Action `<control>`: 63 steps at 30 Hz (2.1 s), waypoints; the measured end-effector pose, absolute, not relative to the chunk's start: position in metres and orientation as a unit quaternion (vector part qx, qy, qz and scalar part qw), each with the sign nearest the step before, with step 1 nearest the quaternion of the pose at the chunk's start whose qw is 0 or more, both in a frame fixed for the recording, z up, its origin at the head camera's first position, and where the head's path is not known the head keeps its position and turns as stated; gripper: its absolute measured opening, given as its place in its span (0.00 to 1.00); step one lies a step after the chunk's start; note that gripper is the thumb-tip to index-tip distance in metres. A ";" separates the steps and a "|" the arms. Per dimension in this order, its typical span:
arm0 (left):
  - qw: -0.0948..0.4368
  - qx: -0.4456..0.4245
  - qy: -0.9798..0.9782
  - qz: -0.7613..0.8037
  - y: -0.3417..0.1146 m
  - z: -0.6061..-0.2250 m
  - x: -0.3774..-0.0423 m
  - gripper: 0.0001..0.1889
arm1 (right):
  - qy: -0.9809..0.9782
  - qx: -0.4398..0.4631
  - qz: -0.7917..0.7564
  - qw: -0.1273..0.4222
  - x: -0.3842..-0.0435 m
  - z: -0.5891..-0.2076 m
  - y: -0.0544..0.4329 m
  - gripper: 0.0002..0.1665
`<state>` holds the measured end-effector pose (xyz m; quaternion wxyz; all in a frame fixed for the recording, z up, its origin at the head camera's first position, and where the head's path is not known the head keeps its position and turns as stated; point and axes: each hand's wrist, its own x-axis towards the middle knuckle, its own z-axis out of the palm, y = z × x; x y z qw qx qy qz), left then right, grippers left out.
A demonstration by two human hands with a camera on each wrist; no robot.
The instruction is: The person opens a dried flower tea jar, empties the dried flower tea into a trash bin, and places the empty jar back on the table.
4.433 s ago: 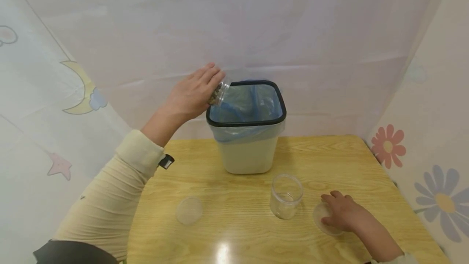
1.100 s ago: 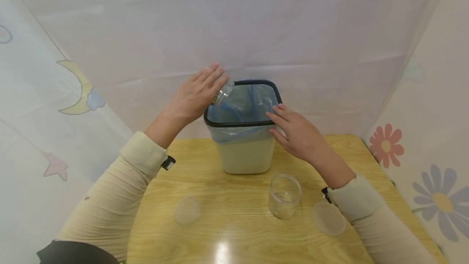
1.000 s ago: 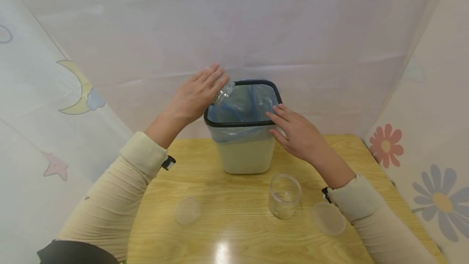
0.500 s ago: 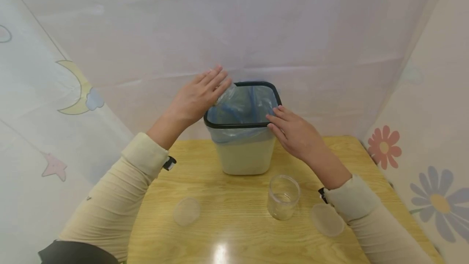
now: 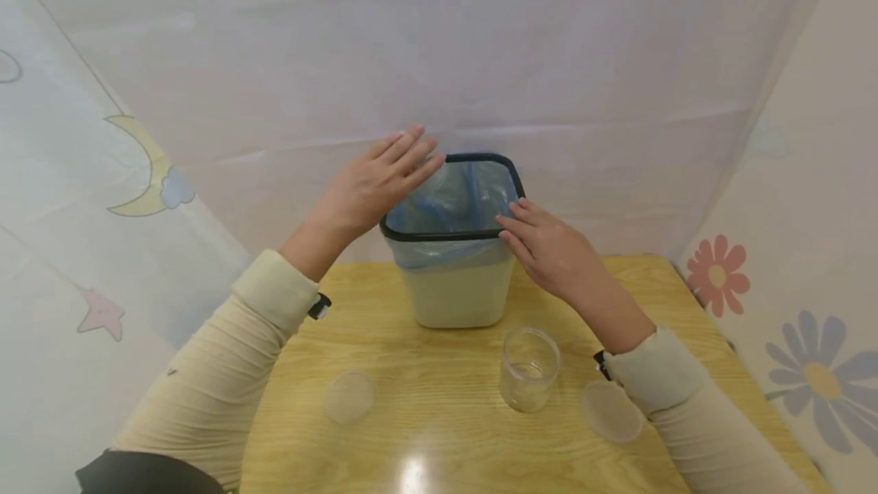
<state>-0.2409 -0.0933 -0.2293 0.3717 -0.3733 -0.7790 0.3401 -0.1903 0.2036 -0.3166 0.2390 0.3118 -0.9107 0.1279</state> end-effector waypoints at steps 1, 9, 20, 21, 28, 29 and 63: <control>0.375 -0.373 -0.778 0.340 -0.093 -0.230 -0.241 0.36 | -0.911 0.312 0.128 0.239 -0.190 -0.316 0.203 0.23; 0.346 -0.380 -0.783 0.352 -0.093 -0.229 -0.239 0.41 | -0.909 0.315 0.129 0.240 -0.189 -0.316 0.201 0.23; 0.363 -0.397 -0.752 0.380 -0.093 -0.229 -0.240 0.42 | -0.916 0.307 0.125 0.224 -0.190 -0.317 0.198 0.24; 0.370 -0.399 -0.748 0.380 -0.093 -0.229 -0.240 0.41 | -0.917 0.306 0.124 0.222 -0.190 -0.317 0.198 0.24; 0.447 -0.395 -0.721 0.352 -0.093 -0.229 -0.245 0.32 | -0.917 0.303 0.128 0.225 -0.188 -0.317 0.199 0.23; 0.457 -0.395 -0.718 0.347 -0.094 -0.230 -0.245 0.31 | -0.917 0.304 0.130 0.225 -0.188 -0.317 0.200 0.23; 0.304 -0.320 -0.897 0.017 -0.115 -0.234 -0.242 0.42 | -0.924 0.297 0.134 0.200 -0.193 -0.316 0.198 0.25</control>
